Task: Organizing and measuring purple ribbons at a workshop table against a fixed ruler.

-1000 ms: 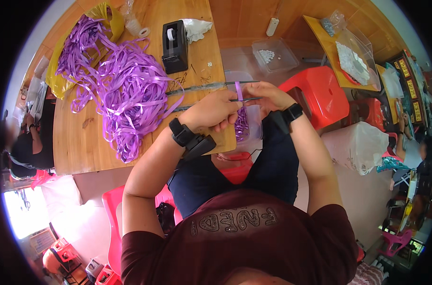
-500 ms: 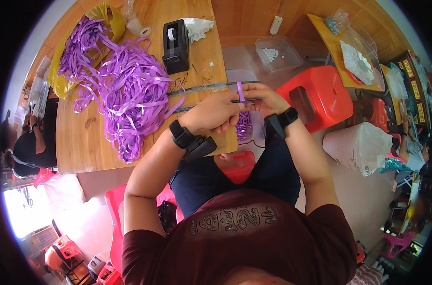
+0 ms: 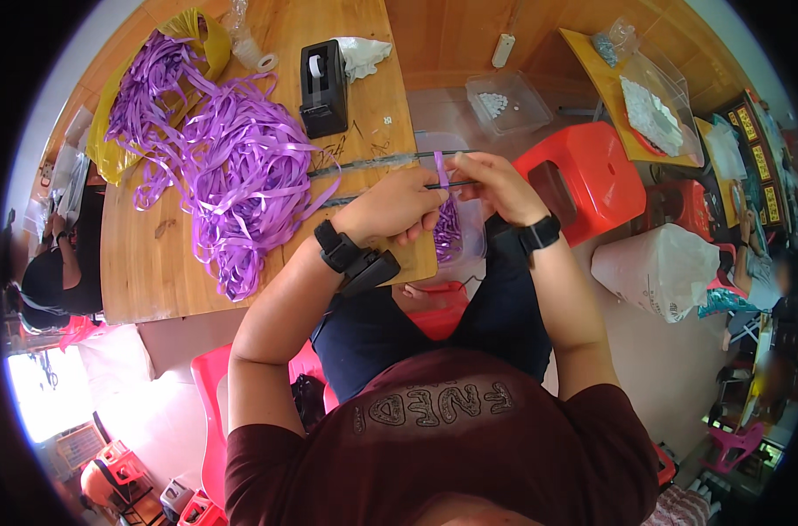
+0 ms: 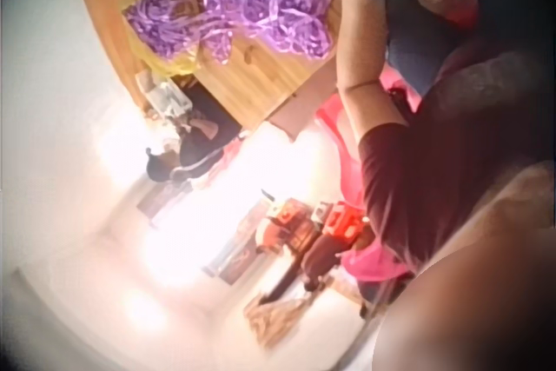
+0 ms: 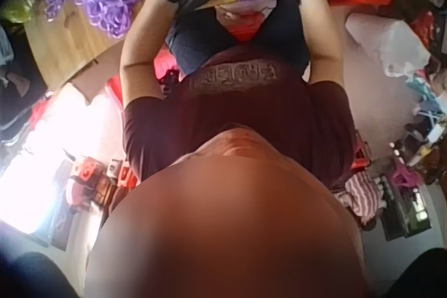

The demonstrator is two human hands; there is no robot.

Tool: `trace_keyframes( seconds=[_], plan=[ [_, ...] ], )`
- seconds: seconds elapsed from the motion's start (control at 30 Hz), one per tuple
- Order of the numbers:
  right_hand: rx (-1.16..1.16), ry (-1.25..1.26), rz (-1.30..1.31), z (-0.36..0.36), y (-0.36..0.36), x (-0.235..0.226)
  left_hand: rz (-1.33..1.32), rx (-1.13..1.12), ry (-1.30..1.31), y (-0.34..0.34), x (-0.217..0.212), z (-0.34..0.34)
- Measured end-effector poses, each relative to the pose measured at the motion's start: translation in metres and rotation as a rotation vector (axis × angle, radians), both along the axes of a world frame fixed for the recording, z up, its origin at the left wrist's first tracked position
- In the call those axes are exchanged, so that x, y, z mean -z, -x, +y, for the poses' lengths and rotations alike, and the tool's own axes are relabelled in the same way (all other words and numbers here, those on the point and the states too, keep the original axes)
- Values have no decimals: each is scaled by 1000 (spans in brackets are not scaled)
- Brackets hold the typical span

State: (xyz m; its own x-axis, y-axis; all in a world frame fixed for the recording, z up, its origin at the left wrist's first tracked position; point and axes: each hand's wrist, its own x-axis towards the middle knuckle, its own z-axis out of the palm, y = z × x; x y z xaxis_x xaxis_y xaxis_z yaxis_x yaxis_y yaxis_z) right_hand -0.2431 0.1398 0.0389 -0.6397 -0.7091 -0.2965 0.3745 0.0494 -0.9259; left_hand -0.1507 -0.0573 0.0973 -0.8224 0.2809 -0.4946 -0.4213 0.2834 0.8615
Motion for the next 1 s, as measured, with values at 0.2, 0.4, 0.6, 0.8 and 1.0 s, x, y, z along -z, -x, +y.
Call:
trace_keyframes(
  seconds=[0.2, 0.4, 0.6, 0.8, 1.0],
  plan=[
    [307, -458, 815, -26, -32, -30, 66, -11, 30, 0, 5, -1],
    [392, -272, 680, -22, -20, -5, 29, 0, 42, -1, 0, 1],
    [251, 3, -83, -7, -10, 11, 39, -15, 21, -2, 0, 0],
    [-68, 259, -620, -18, -5, 35, 56, -22, 8, -3, 0, -1],
    [-36, 318, -485, -9, 1, 76, 30, -3, -9, 1, -2, 2]
  ],
)
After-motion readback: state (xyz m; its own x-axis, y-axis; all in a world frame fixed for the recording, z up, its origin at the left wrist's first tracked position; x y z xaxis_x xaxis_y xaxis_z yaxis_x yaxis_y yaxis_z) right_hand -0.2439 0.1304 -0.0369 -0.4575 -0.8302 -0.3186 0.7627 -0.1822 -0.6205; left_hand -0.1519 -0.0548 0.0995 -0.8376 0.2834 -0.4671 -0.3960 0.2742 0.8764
